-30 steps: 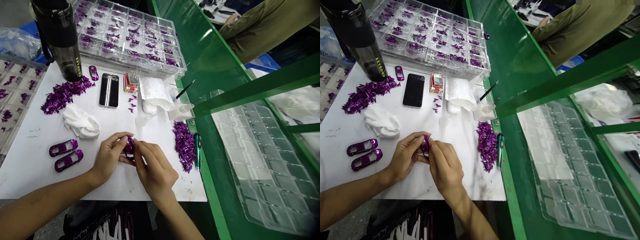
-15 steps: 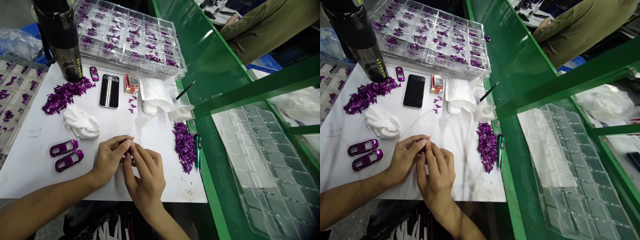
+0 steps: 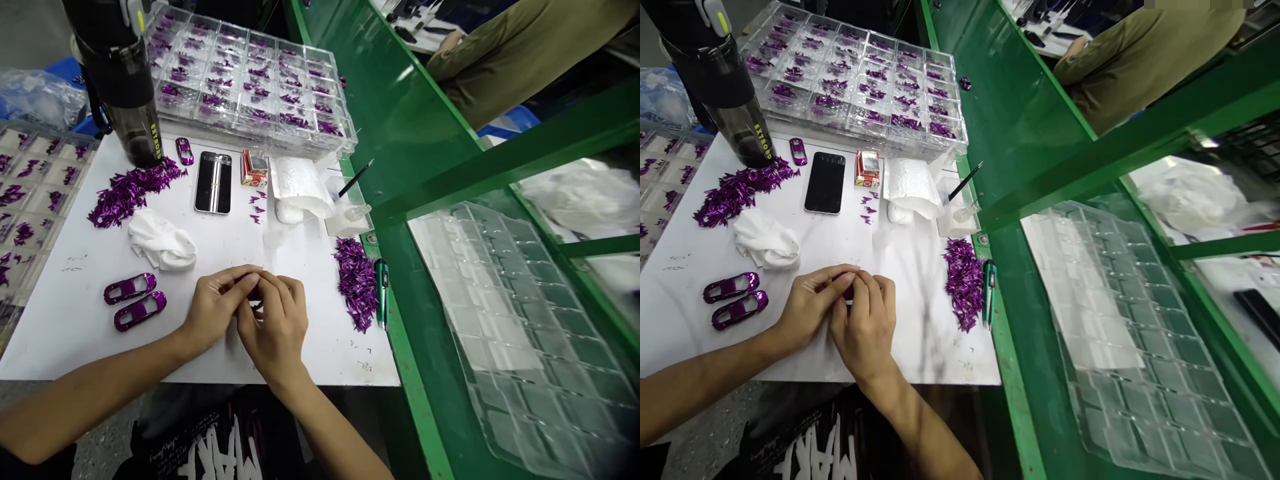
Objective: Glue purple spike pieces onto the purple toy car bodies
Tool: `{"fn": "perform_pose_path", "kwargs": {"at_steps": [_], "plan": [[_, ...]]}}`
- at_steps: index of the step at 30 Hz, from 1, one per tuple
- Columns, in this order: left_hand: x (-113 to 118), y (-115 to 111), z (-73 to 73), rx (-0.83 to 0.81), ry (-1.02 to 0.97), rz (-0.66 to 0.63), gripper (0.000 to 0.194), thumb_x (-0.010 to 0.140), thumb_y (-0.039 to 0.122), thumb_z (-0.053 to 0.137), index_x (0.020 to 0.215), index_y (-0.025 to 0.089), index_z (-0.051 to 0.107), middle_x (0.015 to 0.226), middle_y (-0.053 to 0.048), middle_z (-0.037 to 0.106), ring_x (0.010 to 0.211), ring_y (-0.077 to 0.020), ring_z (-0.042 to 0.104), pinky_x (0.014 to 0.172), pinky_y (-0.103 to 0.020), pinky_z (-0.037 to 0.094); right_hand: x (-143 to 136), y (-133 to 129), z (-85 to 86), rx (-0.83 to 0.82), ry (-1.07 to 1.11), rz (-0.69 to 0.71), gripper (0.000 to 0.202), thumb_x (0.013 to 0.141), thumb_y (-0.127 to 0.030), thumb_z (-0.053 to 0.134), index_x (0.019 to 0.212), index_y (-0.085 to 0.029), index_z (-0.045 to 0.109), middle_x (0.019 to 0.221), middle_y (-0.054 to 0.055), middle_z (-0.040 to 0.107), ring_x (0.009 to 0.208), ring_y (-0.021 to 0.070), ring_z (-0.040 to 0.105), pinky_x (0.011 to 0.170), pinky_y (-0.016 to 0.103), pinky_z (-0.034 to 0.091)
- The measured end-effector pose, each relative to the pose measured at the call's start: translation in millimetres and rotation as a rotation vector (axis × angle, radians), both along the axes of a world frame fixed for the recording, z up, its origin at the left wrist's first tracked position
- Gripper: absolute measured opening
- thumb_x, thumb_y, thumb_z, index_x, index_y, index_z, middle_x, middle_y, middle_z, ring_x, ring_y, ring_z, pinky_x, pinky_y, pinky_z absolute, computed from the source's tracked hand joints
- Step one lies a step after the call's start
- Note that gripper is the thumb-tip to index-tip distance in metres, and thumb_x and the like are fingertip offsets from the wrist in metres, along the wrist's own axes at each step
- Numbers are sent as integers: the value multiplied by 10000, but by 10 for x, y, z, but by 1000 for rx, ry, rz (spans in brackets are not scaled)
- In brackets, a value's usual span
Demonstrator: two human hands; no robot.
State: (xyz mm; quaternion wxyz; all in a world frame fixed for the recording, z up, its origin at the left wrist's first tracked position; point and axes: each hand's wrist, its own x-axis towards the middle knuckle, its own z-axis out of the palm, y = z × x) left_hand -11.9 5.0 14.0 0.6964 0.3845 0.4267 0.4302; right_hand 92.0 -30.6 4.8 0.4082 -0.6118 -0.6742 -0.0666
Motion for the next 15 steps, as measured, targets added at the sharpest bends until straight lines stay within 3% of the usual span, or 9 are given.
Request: {"fn": "perform_pose_path", "kwargs": {"at_steps": [4, 6, 7, 9, 12, 15], "plan": [[-95, -219, 155, 240, 193, -157, 377, 1016, 411, 596, 1337, 255, 718, 1208, -102, 756, 1095, -258, 717, 994, -388, 586, 206, -175, 148, -211, 246, 86, 214, 913, -175, 692, 1118, -235, 681, 1025, 70, 775, 909, 240, 696, 776, 414, 642], [-206, -443, 191, 390, 241, -223, 522, 982, 363, 663, 1496, 322, 582, 1362, -106, 681, 1249, -283, 651, 1085, -422, 537, 313, -324, 280, -385, 461, 201, 288, 894, -218, 750, 1172, -262, 686, 1086, 53, 769, 965, 228, 731, 847, 397, 657], [-272, -576, 192, 414, 262, -231, 699, 924, 351, 750, 1568, 361, 478, 1413, -100, 652, 1289, -293, 627, 1086, -424, 536, 355, -407, 343, -470, 558, 263, 318, 891, -230, 764, 1197, -274, 689, 1128, 53, 764, 1007, 228, 742, 890, 393, 657], [-408, -855, 174, 336, 333, -195, 917, 856, 336, 829, 1629, 396, 338, 1386, -99, 667, 1218, -293, 662, 1025, -420, 568, 412, -575, 439, -639, 715, 373, 352, 898, -236, 770, 1236, -296, 690, 1185, 57, 760, 1075, 233, 753, 932, 380, 657], [-562, -1216, 164, 67, 417, -214, 743, 892, 318, 776, 1566, 358, 465, 1228, -91, 724, 996, -253, 708, 902, -378, 591, 444, -781, 485, -922, 878, 449, 459, 881, -260, 798, 1314, -320, 659, 1148, 52, 787, 1024, 233, 783, 883, 357, 678], [-615, -1402, 191, -297, 285, -337, 506, 854, 263, 761, 1349, 274, 653, 1055, -54, 746, 874, -218, 686, 747, -291, 558, 443, -870, 457, -1105, 801, 473, 413, 820, -321, 865, 1212, -328, 736, 1078, 32, 815, 967, 241, 797, 863, 339, 682]]}}
